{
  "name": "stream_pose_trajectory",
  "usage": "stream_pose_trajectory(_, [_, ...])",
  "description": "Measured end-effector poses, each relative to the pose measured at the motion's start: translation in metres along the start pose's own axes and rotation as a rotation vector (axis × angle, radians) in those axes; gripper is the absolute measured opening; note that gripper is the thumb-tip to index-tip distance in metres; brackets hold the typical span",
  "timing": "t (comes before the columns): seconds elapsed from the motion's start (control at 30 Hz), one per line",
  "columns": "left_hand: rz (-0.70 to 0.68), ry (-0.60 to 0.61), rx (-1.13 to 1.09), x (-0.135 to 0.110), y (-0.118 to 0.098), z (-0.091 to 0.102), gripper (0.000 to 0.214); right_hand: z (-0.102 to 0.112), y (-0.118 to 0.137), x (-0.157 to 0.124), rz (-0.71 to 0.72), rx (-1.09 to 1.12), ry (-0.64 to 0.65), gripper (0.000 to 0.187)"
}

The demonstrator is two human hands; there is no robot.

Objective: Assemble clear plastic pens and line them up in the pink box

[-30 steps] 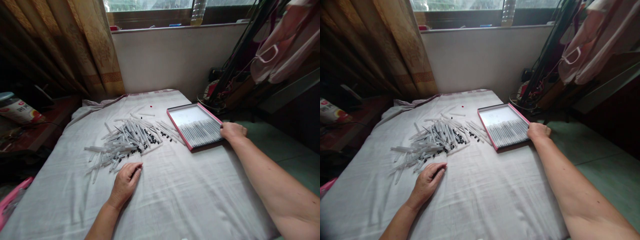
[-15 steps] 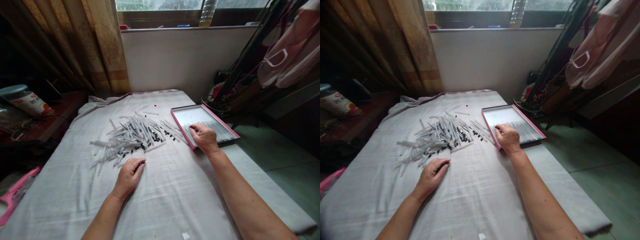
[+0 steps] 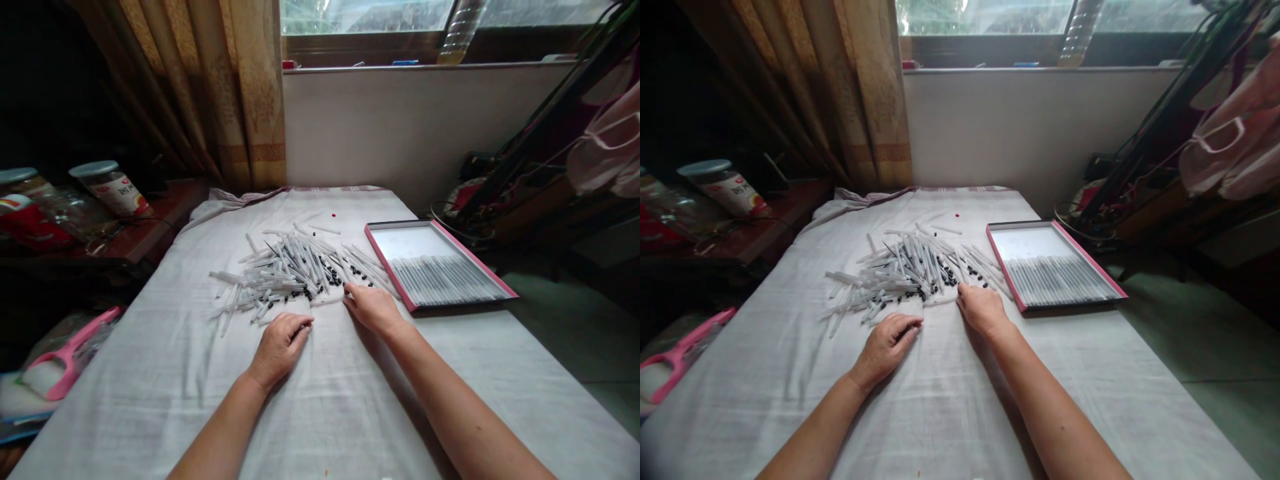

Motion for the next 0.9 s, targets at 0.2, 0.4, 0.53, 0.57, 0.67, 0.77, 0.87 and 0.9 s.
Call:
stream_pose_trajectory(0.2, [0.052,-0.019,-0.081,-0.002,0.004,-0.003,0.023,0.015,0.012,-0.003,0.126,0.014,0.049,0.023])
stream_pose_trajectory(0.4, [0.317,-0.132,-0.530,-0.003,0.012,0.002,0.043,0.006,0.045,-0.028,0.313,0.266,0.082,0.020])
stream_pose_trajectory(0.53, [0.449,-0.239,-0.842,-0.002,0.011,0.006,0.042,0.004,0.052,-0.021,0.351,0.334,0.028,0.022])
stream_pose_trajectory(0.57, [0.475,-0.281,-0.901,-0.002,0.011,0.007,0.042,0.004,0.049,-0.016,0.310,0.339,-0.004,0.024])
stream_pose_trajectory(0.67, [0.507,-0.367,-0.962,-0.002,0.015,0.007,0.045,0.001,0.035,0.001,0.125,0.313,-0.098,0.026])
stream_pose_trajectory(0.77, [0.520,-0.388,-0.893,-0.003,0.020,0.006,0.047,-0.007,0.030,0.012,0.025,0.248,-0.126,0.028])
stream_pose_trajectory(0.87, [0.501,-0.360,-0.726,-0.005,0.022,0.008,0.049,-0.013,0.032,0.018,-0.048,0.178,-0.128,0.031])
stream_pose_trajectory(0.9, [0.472,-0.349,-0.634,-0.006,0.021,0.010,0.048,-0.014,0.033,0.020,-0.078,0.159,-0.125,0.032])
Point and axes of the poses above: each hand's wrist, its own x-axis towards the middle knuckle, its own z-axis out of the back of the hand, y = z × x, the point moved 3 cm from there along x, towards the middle knuckle
